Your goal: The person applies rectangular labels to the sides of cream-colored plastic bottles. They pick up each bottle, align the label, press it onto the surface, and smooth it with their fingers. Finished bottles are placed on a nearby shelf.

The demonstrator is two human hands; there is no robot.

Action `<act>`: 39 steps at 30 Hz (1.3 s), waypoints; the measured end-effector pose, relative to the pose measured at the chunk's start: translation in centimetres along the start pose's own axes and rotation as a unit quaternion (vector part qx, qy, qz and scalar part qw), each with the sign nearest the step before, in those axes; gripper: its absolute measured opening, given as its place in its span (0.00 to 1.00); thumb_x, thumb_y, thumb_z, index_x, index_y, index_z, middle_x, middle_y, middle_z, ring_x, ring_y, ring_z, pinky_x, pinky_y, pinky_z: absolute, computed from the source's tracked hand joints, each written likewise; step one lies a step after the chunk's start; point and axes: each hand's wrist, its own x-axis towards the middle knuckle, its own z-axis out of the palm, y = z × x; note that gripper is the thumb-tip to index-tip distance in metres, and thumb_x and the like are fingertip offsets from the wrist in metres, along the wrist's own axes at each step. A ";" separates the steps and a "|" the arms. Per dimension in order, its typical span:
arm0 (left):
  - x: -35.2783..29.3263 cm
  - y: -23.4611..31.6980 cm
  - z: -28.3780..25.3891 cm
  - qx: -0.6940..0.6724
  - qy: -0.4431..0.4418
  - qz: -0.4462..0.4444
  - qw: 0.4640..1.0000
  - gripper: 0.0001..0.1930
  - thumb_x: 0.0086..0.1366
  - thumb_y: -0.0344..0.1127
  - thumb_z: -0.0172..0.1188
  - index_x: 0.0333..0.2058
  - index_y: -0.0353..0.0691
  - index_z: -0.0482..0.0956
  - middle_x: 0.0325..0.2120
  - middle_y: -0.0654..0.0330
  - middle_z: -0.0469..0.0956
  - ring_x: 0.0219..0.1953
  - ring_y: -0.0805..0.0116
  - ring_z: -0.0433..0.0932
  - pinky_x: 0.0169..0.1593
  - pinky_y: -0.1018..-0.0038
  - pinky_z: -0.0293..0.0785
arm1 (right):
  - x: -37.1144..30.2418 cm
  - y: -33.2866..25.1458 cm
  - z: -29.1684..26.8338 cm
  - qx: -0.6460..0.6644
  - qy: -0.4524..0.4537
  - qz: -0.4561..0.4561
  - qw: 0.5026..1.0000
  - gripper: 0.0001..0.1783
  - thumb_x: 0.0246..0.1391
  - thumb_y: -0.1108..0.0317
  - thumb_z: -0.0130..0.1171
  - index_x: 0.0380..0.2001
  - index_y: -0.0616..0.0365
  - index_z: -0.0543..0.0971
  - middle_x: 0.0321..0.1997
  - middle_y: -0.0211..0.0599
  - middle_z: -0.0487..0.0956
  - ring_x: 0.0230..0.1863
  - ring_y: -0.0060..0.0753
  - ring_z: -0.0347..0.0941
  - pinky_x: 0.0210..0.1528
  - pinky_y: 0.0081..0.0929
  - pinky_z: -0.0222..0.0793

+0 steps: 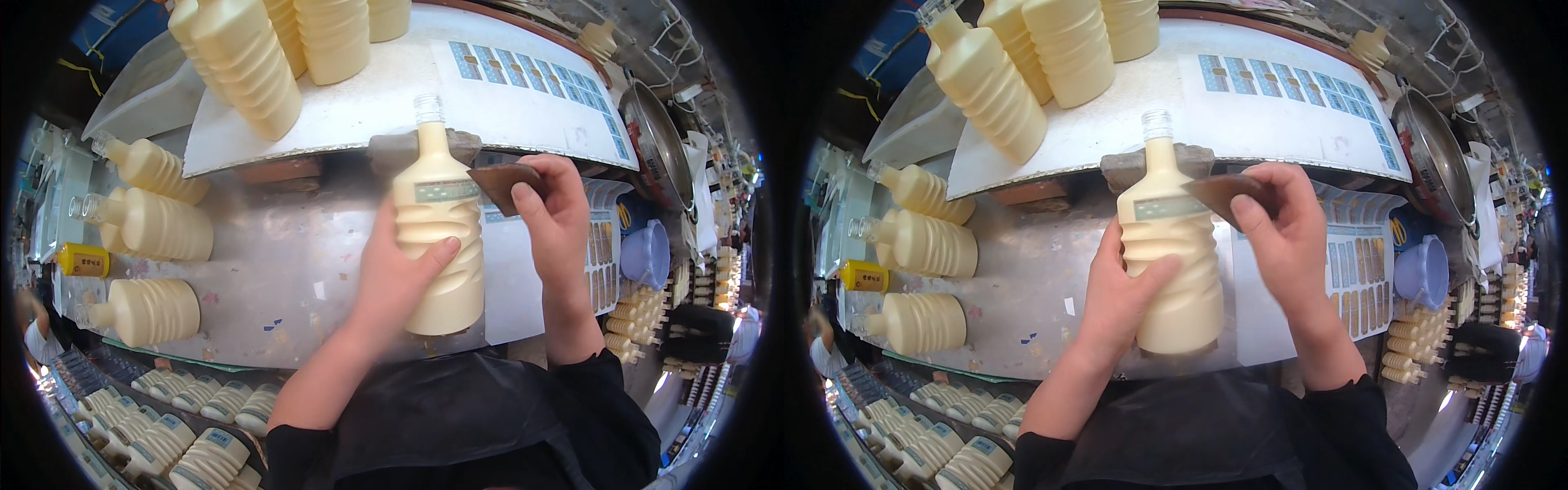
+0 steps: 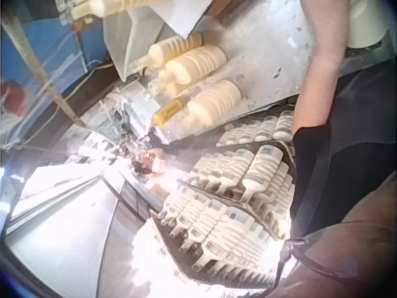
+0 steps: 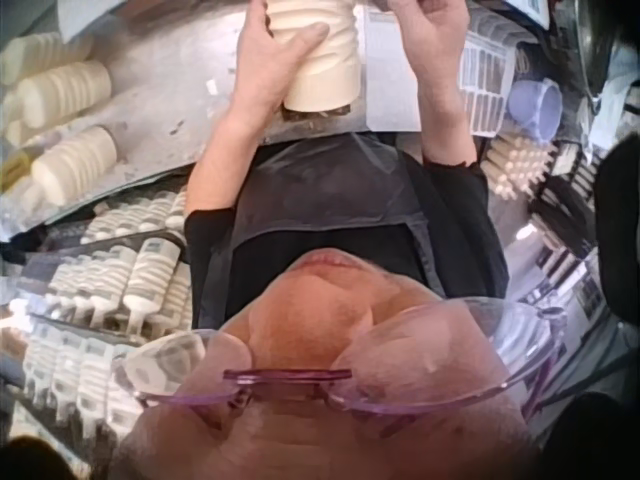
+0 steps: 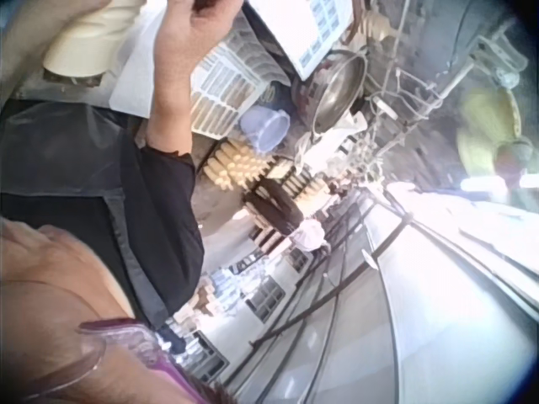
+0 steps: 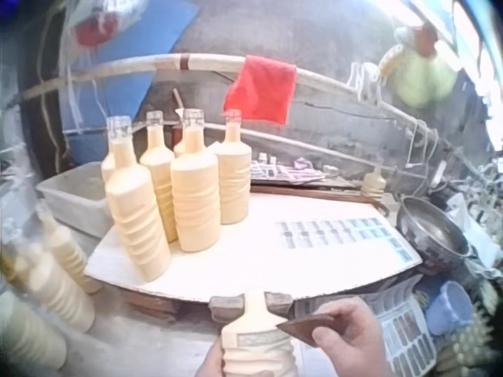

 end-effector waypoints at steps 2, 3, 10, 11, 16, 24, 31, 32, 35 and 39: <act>0.0 -0.1 0.1 0.014 0.006 0.005 1.000 0.39 0.61 0.37 0.72 0.67 0.34 0.62 0.55 0.50 0.77 0.56 0.63 0.78 0.60 0.66 0.75 | -0.1 -1.0 0.1 -0.153 -0.021 -0.166 0.974 0.12 0.57 0.82 0.63 0.45 0.62 0.79 0.45 0.37 0.82 0.45 0.27 0.80 0.48 0.23 0.76; 0.0 -0.3 0.1 0.023 0.011 0.009 1.000 0.39 0.61 0.37 0.73 0.67 0.34 0.62 0.54 0.50 0.78 0.56 0.62 0.79 0.59 0.66 0.75 | -0.2 -1.6 0.7 -0.195 -0.018 -0.205 0.959 0.12 0.54 0.83 0.65 0.41 0.60 0.82 0.44 0.40 0.84 0.43 0.33 0.82 0.45 0.26 0.77; 0.1 -0.6 0.1 0.065 0.025 0.025 0.997 0.39 0.60 0.37 0.74 0.67 0.36 0.64 0.52 0.50 0.80 0.54 0.61 0.80 0.58 0.66 0.76 | -0.3 -2.2 1.4 -0.309 -0.074 -0.341 0.885 0.17 0.47 0.85 0.66 0.41 0.59 0.83 0.39 0.42 0.85 0.38 0.44 0.83 0.42 0.32 0.76; 0.0 -0.5 0.1 0.060 0.023 0.021 0.998 0.40 0.60 0.38 0.73 0.67 0.36 0.63 0.54 0.49 0.79 0.56 0.60 0.79 0.58 0.65 0.76 | -0.3 -2.1 1.4 -0.304 -0.067 -0.329 0.891 0.16 0.48 0.84 0.66 0.42 0.60 0.83 0.39 0.40 0.84 0.39 0.41 0.82 0.43 0.30 0.76; 0.3 -1.6 -0.7 0.176 0.073 0.126 0.973 0.41 0.62 0.42 0.71 0.68 0.36 0.61 0.57 0.47 0.74 0.55 0.58 0.77 0.57 0.65 0.75 | -0.8 -3.1 0.8 0.054 -0.060 0.079 0.994 0.14 0.60 0.79 0.56 0.49 0.62 0.78 0.43 0.27 0.78 0.48 0.17 0.72 0.50 0.19 0.69; 3.8 -0.4 -0.5 0.232 0.129 0.157 0.951 0.24 0.69 0.46 0.62 0.56 0.35 0.70 0.48 0.52 0.71 0.48 0.61 0.72 0.54 0.65 0.71 | 0.1 -0.5 1.2 -0.163 -0.102 0.133 0.972 0.27 0.56 0.63 0.67 0.55 0.65 0.74 0.21 0.28 0.72 0.24 0.17 0.68 0.28 0.22 0.64; 4.2 -1.4 -1.6 0.102 0.091 0.147 0.980 0.17 0.74 0.43 0.54 0.51 0.35 0.72 0.46 0.53 0.71 0.50 0.61 0.72 0.58 0.66 0.68 | 0.7 -0.3 1.6 -0.206 -0.124 0.152 0.959 0.32 0.51 0.57 0.70 0.56 0.61 0.75 0.17 0.28 0.71 0.20 0.20 0.67 0.25 0.26 0.62; 4.1 -1.2 -1.6 0.073 0.088 0.131 0.985 0.17 0.74 0.43 0.55 0.50 0.35 0.72 0.46 0.53 0.71 0.50 0.61 0.72 0.58 0.66 0.69 | 0.7 -0.3 1.6 -0.205 -0.124 0.152 0.959 0.32 0.51 0.56 0.70 0.56 0.61 0.75 0.17 0.28 0.71 0.20 0.20 0.67 0.25 0.26 0.62; 4.0 -0.5 -1.0 0.100 0.104 0.119 0.982 0.17 0.73 0.44 0.56 0.49 0.35 0.72 0.46 0.53 0.71 0.50 0.61 0.72 0.58 0.66 0.68 | 0.7 -0.1 1.5 -0.203 -0.123 0.152 0.960 0.32 0.51 0.55 0.71 0.56 0.60 0.75 0.17 0.28 0.71 0.19 0.20 0.67 0.25 0.26 0.62; 4.0 -0.7 -0.9 0.213 0.116 0.162 0.956 0.17 0.73 0.44 0.57 0.48 0.35 0.73 0.46 0.54 0.71 0.50 0.62 0.72 0.58 0.67 0.68 | 0.6 -0.1 1.5 -0.198 -0.121 0.154 0.961 0.32 0.51 0.55 0.71 0.56 0.60 0.75 0.16 0.27 0.70 0.19 0.20 0.67 0.25 0.26 0.62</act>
